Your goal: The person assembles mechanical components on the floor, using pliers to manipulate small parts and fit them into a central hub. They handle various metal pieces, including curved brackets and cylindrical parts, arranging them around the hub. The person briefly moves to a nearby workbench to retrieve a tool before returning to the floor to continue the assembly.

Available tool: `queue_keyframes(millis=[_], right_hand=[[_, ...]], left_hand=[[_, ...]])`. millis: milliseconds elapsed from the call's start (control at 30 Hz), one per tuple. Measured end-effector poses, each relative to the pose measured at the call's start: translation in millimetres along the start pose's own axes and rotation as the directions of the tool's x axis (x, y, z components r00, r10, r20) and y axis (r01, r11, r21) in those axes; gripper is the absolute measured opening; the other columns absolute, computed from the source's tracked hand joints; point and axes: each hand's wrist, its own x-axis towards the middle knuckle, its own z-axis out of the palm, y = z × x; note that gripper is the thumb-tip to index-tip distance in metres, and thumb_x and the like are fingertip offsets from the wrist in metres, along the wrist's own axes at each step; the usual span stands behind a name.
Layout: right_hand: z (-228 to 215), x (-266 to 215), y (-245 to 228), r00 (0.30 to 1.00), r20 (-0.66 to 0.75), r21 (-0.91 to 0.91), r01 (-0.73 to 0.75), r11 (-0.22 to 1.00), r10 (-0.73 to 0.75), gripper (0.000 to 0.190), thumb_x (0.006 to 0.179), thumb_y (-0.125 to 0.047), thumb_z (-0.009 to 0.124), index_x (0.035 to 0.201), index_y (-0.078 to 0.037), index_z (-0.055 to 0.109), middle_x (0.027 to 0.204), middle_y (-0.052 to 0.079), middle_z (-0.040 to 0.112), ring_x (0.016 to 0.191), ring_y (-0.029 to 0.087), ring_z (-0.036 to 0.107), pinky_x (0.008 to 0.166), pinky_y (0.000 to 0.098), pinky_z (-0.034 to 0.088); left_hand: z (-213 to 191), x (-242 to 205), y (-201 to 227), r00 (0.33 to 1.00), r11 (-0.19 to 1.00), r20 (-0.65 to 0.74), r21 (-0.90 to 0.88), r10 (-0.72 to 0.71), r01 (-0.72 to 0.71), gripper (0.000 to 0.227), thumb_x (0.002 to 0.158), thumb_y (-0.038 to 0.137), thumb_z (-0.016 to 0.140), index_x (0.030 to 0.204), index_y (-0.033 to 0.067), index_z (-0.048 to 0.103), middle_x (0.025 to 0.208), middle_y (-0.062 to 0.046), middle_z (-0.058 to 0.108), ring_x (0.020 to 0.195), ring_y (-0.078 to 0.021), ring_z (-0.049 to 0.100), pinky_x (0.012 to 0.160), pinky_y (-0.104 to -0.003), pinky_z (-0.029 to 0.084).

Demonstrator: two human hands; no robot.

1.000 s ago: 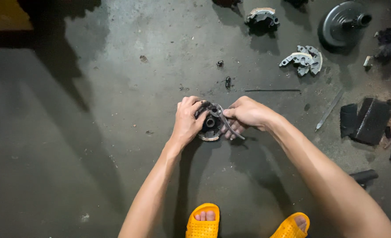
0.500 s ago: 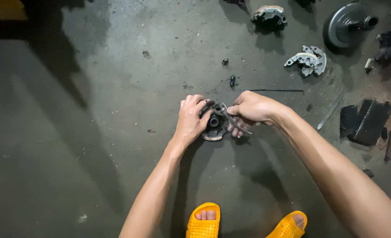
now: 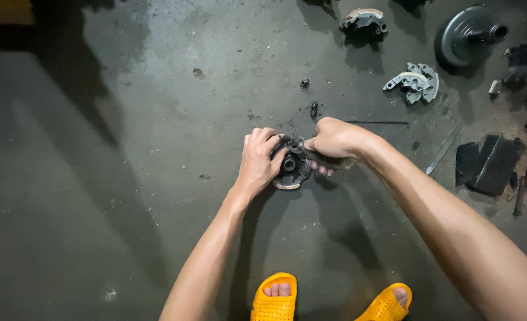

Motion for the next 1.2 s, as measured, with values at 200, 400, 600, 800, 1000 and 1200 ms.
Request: queue_keyframes(millis=[200, 400, 600, 800, 1000, 1200], right_hand=[[-1.9, -1.5, -3.7, 1.000, -0.009, -0.118, -0.001, 0.993, 0.000, 0.039, 0.101, -0.012, 0.054, 0.077, 0.014, 0.071, 0.063, 0.022, 0.067, 0.051, 0.027, 0.069, 0.042, 0.0386, 0.060], [-3.7, 9.1, 4.1, 0.999, -0.010, -0.200, 0.033, 0.979, -0.036, 0.042, 0.100, -0.018, 0.056, 0.070, 0.007, 0.072, 0.052, 0.016, 0.059, 0.042, 0.023, 0.060, 0.035, 0.0356, 0.051], [0.9, 9.0, 5.8, 0.999, -0.031, -0.238, 0.007, 0.971, -0.015, 0.046, 0.102, -0.021, 0.051, 0.068, 0.006, 0.067, 0.049, 0.016, 0.052, 0.038, 0.025, 0.051, 0.033, 0.0373, 0.044], [13.4, -19.9, 11.1, 0.994, -0.101, -0.215, 0.010, 0.977, -0.033, 0.044, 0.103, -0.026, 0.052, 0.094, 0.012, 0.072, 0.086, 0.028, 0.071, 0.080, 0.036, 0.070, 0.065, 0.0451, 0.054], [21.8, 0.7, 30.0, 0.850, -0.463, -0.067, 0.249, 0.966, -0.251, 0.042, 0.103, -0.030, 0.056, 0.078, -0.001, 0.074, 0.058, 0.014, 0.070, 0.056, 0.026, 0.072, 0.047, 0.0412, 0.055], [40.0, 18.7, 30.0, 0.761, -0.502, -0.304, 0.289, 0.908, -0.410, 0.045, 0.101, -0.034, 0.054, 0.095, 0.004, 0.077, 0.094, 0.029, 0.074, 0.102, 0.047, 0.070, 0.087, 0.0597, 0.054]], left_hand=[[-0.7, 0.0, 2.2, 1.000, 1.000, -0.013, -0.006, 0.003, -0.003, 0.024, 0.084, 0.017, 0.077, 0.108, 0.0169, 0.070, 0.101, 0.000, 0.061, 0.099, -0.0234, 0.058, 0.086, -0.037, 0.044], [0.1, 0.4, 1.4, 1.000, 1.000, -0.012, 0.005, -0.004, 0.004, 0.022, 0.085, 0.016, 0.077, 0.106, 0.0168, 0.071, 0.100, 0.000, 0.061, 0.099, -0.0227, 0.058, 0.086, -0.037, 0.043], [1.4, 0.4, 1.8, 1.000, 1.000, -0.001, 0.018, -0.017, 0.017, 0.022, 0.084, 0.018, 0.078, 0.105, 0.0156, 0.071, 0.099, -0.001, 0.061, 0.100, -0.0231, 0.058, 0.086, -0.037, 0.045], [-12.6, -19.3, 33.4, 0.999, 0.982, -0.009, 0.184, -0.036, 0.037, 0.057, 0.082, 0.030, 0.081, 0.128, 0.0050, 0.059, 0.122, -0.011, 0.060, 0.114, -0.0288, 0.057, 0.095, -0.044, 0.046], [-22.4, -43.2, 58.0, 0.985, 0.892, 0.141, 0.451, -0.098, 0.024, 0.119, 0.060, 0.052, 0.094, 0.149, -0.0071, 0.041, 0.143, -0.024, 0.049, 0.128, -0.0347, 0.050, 0.111, -0.054, 0.036], [-19.6, -44.6, 52.5, 0.984, 0.878, 0.161, 0.479, -0.075, -0.011, 0.116, 0.061, 0.055, 0.092, 0.148, -0.0047, 0.043, 0.145, -0.022, 0.048, 0.131, -0.0321, 0.049, 0.111, -0.054, 0.035]])
